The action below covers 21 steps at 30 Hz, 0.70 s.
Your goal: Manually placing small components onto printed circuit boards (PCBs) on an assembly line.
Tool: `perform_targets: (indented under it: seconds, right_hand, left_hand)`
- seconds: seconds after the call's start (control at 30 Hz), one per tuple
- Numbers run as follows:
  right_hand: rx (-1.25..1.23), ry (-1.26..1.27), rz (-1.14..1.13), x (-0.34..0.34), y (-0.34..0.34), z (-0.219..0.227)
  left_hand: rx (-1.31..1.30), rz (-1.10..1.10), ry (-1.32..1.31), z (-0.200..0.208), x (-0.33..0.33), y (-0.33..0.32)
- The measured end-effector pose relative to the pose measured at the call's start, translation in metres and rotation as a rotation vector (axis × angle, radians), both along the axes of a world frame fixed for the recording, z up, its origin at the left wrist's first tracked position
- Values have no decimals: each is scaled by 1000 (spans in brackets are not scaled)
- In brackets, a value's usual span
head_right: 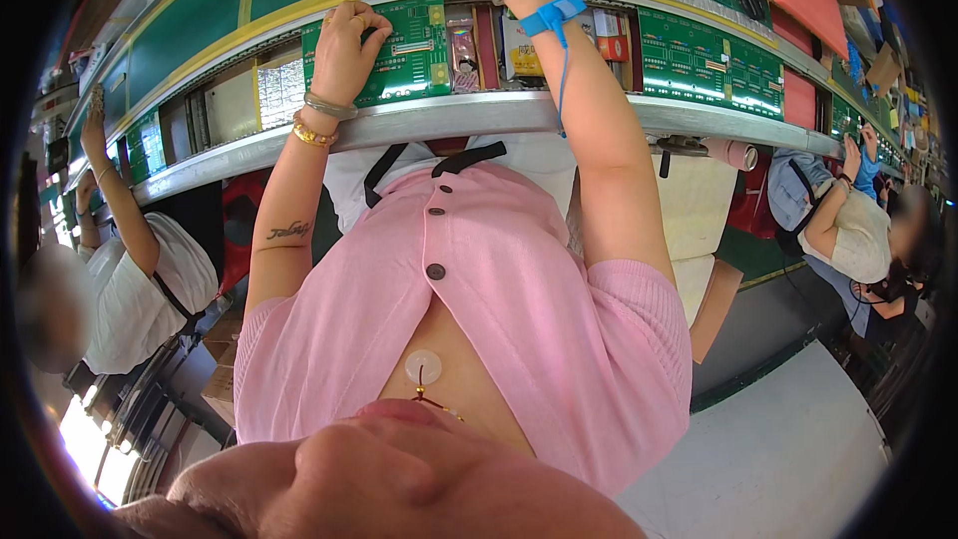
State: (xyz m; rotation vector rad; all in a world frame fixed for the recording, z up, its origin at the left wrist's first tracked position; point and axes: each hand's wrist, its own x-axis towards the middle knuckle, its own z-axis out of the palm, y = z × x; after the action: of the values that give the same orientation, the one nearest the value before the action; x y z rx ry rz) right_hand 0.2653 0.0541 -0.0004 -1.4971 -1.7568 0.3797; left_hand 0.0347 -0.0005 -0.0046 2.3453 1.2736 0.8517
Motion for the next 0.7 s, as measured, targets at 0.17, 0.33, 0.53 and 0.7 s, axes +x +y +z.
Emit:
perform_targets:
  seconds: [0.17,0.33,0.53,0.7]
  right_hand:
    - [57,511,345,6,-6,3]
    - [-26,199,201,0,-14,4]
    - [-8,-5,251,-17,-68,22]
    - [94,-177,332,-27,-96,11]
  left_hand:
    - [37,10,5,3,4,2]
    - [35,-2,18,1,2,0]
    - [-36,-69,-39,10,-2,12]
    - [177,-144,69,17,-8,70]
